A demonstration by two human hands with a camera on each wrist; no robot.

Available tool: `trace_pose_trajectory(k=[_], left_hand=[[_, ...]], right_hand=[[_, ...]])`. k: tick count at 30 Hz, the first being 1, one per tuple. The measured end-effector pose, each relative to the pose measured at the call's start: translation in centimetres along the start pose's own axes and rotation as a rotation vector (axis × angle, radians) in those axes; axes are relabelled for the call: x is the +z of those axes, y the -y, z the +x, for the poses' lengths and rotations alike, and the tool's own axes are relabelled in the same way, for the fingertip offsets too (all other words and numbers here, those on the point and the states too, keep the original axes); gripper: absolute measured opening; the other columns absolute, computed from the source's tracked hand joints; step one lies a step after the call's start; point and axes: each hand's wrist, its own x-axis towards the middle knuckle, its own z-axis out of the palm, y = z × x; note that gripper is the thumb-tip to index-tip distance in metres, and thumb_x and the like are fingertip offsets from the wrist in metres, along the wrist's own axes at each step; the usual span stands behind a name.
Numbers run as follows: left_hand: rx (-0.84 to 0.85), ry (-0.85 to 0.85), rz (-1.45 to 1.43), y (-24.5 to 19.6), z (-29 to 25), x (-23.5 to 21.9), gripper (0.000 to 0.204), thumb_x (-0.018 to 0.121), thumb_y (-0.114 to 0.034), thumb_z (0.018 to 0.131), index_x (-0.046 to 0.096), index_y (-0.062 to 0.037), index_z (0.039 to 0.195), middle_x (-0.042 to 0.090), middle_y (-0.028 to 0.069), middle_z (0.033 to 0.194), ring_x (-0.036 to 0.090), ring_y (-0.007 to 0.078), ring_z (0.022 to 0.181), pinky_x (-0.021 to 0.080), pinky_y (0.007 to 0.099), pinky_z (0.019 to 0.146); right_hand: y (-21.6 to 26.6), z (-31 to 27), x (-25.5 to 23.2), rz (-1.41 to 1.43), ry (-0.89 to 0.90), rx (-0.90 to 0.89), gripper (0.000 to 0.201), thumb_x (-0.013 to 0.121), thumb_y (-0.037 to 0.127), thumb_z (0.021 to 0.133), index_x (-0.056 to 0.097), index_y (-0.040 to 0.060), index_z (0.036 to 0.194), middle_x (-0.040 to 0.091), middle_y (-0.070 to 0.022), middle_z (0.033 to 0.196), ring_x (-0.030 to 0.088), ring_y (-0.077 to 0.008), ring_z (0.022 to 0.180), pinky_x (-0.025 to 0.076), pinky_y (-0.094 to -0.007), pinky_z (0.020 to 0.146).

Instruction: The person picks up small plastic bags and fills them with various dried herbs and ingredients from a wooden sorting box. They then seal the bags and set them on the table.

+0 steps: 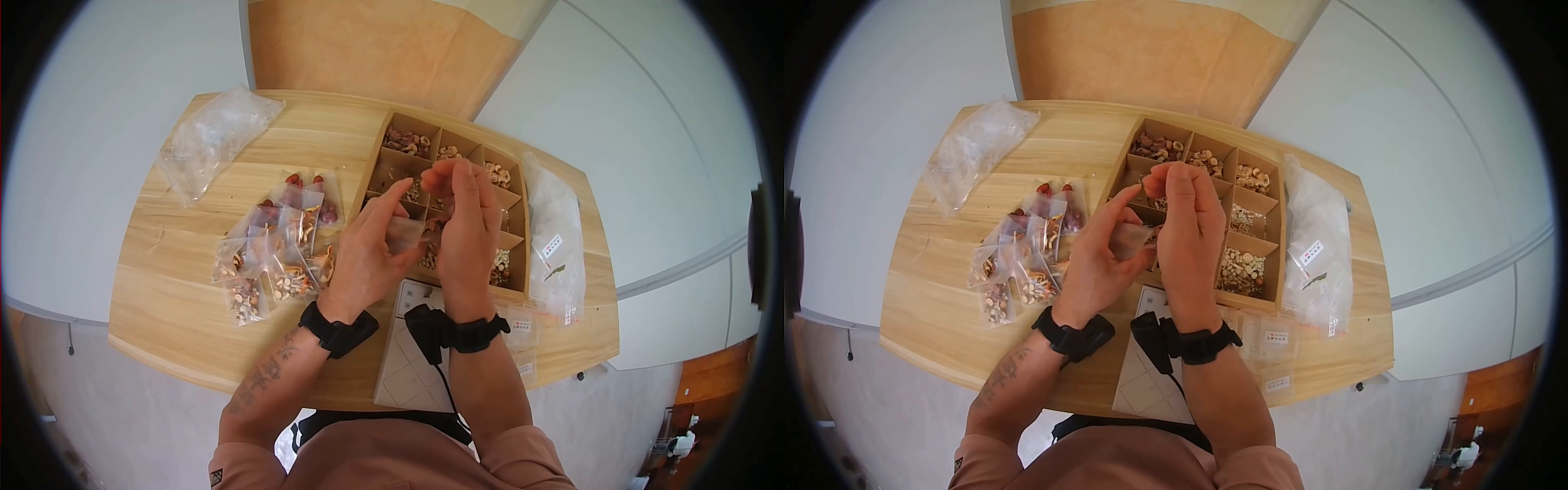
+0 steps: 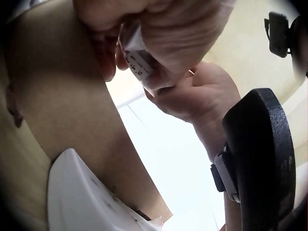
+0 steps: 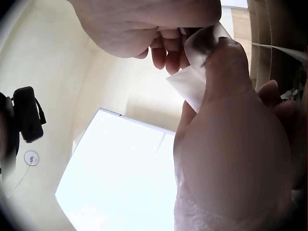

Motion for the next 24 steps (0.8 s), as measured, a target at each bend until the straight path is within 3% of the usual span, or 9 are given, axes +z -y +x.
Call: trace_pose_trajectory(k=[3,9,12,15,18,21,24], left_hand=[[0.011,-0.01,-0.016,0.0,0.0,0.0,0.077,0.08,-0.003,0.069,0.049,-0.0082,0.14,0.061,0.0116,0.098,0.063,0.0292,0.088,0.053,0.0362,0.074],[-0.088,-0.017,-0.103,0.2,-0.1,0.3,0.075,0.079,-0.002,0.071,0.049,-0.0074,0.14,0.062,0.0095,0.095,0.064,0.0252,0.088,0.052,0.0343,0.075],[-0.144,0.021,-0.081,-0.1,-0.1,0.1,0.075,0.074,0.002,0.075,0.046,-0.0095,0.144,0.062,0.0054,0.1,0.061,0.0138,0.094,0.05,0.0263,0.085],[-0.146,0.005,-0.088,0.1,-0.1,0.2,0.075,0.073,0.003,0.075,0.046,-0.0098,0.144,0.062,0.0055,0.1,0.062,0.0135,0.093,0.051,0.0265,0.084],[-0.2,0.007,-0.128,-0.2,-0.1,0.1,0.074,0.073,0.002,0.076,0.046,-0.0091,0.144,0.062,0.0053,0.101,0.062,0.013,0.093,0.051,0.0266,0.083],[-0.186,-0.016,-0.122,0.0,-0.1,0.1,0.072,0.073,0.001,0.078,0.046,-0.008,0.144,0.062,0.005,0.101,0.062,0.0128,0.093,0.051,0.0261,0.083],[-0.207,-0.019,-0.168,-0.1,0.0,0.0,0.071,0.074,0.0,0.079,0.046,-0.007,0.144,0.062,0.0051,0.102,0.061,0.0126,0.094,0.051,0.0259,0.083]], right_hand=[[-0.7,0.4,-0.3,0.03,-0.036,-0.053,0.029,0.05,0.03,0.105,0.066,0.0056,0.1,0.064,-0.0009,0.092,0.056,-0.009,0.09,0.045,-0.0225,0.074],[-0.4,0.3,-0.2,0.195,-0.169,0.074,0.027,0.05,0.029,0.104,0.063,0.0053,0.106,0.061,-0.0013,0.101,0.054,-0.0109,0.098,0.046,-0.0248,0.082],[-0.7,0.2,-0.2,0.329,-0.213,0.159,0.026,0.05,0.028,0.104,0.06,0.0061,0.112,0.06,-0.0027,0.107,0.054,-0.0116,0.1,0.046,-0.0263,0.085],[-0.4,0.3,-0.2,0.426,-0.282,0.234,0.025,0.052,0.027,0.103,0.058,0.0065,0.117,0.059,-0.0043,0.109,0.054,-0.0125,0.101,0.046,-0.0273,0.087],[-0.7,0.2,-0.5,0.473,-0.267,0.237,0.026,0.054,0.026,0.102,0.055,0.0056,0.119,0.06,-0.0052,0.107,0.056,-0.0132,0.099,0.048,-0.0281,0.084],[-0.9,-0.1,-1.6,0.429,-0.071,0.324,0.027,0.057,0.025,0.101,0.055,0.0052,0.12,0.061,-0.0043,0.104,0.058,-0.0118,0.092,0.048,-0.027,0.077],[-0.4,-0.9,-1.5,0.332,-0.025,0.323,0.028,0.058,0.024,0.1,0.056,0.0052,0.12,0.063,-0.0023,0.099,0.058,-0.0091,0.081,0.047,-0.0241,0.067]])
